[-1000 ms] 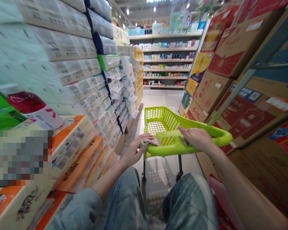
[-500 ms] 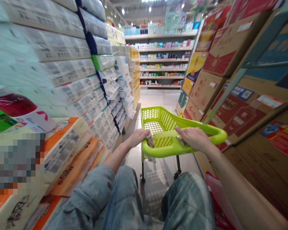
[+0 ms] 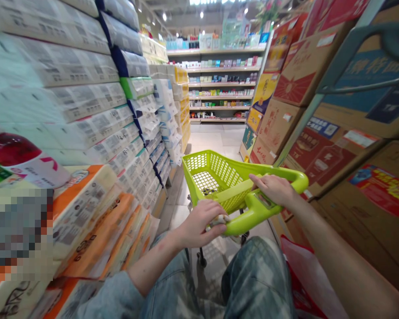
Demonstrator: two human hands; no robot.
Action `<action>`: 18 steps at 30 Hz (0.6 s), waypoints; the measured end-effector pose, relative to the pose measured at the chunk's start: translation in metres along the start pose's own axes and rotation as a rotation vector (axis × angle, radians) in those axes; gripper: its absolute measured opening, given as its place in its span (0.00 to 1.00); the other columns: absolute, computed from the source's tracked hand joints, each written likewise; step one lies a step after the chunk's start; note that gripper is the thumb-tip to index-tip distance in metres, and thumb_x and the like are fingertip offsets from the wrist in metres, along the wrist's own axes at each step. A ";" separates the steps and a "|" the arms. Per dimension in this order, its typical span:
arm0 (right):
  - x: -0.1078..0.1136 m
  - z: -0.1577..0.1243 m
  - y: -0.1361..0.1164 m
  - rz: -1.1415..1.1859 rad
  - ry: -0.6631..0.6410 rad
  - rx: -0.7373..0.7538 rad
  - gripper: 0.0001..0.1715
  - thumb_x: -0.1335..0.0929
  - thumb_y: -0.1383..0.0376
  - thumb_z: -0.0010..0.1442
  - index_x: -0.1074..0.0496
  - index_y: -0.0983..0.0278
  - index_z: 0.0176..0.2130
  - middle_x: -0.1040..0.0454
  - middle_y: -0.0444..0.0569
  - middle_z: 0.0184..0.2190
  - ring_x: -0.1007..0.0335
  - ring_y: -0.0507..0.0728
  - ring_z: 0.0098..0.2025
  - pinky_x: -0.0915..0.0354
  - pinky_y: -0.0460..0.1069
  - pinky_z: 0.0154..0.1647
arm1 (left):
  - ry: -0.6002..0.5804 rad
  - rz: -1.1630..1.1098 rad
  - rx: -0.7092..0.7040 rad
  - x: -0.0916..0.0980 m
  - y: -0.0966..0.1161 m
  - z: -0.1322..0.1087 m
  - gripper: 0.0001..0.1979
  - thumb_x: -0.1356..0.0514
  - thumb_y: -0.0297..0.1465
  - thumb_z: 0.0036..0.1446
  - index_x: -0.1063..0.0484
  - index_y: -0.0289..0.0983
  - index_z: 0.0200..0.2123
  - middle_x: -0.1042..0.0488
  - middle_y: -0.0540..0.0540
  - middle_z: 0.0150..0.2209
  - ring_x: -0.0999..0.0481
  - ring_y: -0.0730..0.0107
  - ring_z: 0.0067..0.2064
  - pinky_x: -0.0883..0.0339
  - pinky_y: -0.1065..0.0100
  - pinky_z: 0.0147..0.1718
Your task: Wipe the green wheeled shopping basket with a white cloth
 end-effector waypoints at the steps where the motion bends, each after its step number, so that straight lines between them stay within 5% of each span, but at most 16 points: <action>1: 0.000 -0.001 0.001 0.016 -0.001 0.012 0.38 0.51 0.47 0.63 0.23 0.60 0.28 0.22 0.50 0.33 0.29 0.59 0.40 0.41 0.49 0.38 | -0.018 0.016 -0.003 -0.002 0.005 0.000 0.18 0.54 0.41 0.62 0.33 0.35 0.41 0.29 0.41 0.38 0.31 0.64 0.41 0.40 0.64 0.43; 10: 0.001 0.015 0.024 -0.038 0.113 -0.163 0.34 0.47 0.46 0.61 0.23 0.61 0.31 0.23 0.53 0.29 0.29 0.62 0.37 0.42 0.54 0.40 | -0.194 0.147 -0.023 -0.017 0.016 0.010 0.20 0.60 0.38 0.64 0.36 0.35 0.30 0.31 0.45 0.29 0.31 0.69 0.34 0.41 0.69 0.37; 18: -0.002 0.033 0.013 -0.050 0.094 -0.215 0.34 0.48 0.47 0.62 0.23 0.61 0.35 0.23 0.54 0.36 0.31 0.63 0.42 0.51 0.61 0.52 | -0.268 0.142 0.181 -0.023 0.001 0.024 0.22 0.60 0.40 0.64 0.27 0.42 0.40 0.26 0.49 0.33 0.28 0.71 0.36 0.40 0.72 0.35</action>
Point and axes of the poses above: each hand's wrist, its own z-axis towards the middle knuckle, its own x-axis out of the back of the hand, y = z × x, the point moved 4 cm from there along z, towards the middle knuckle
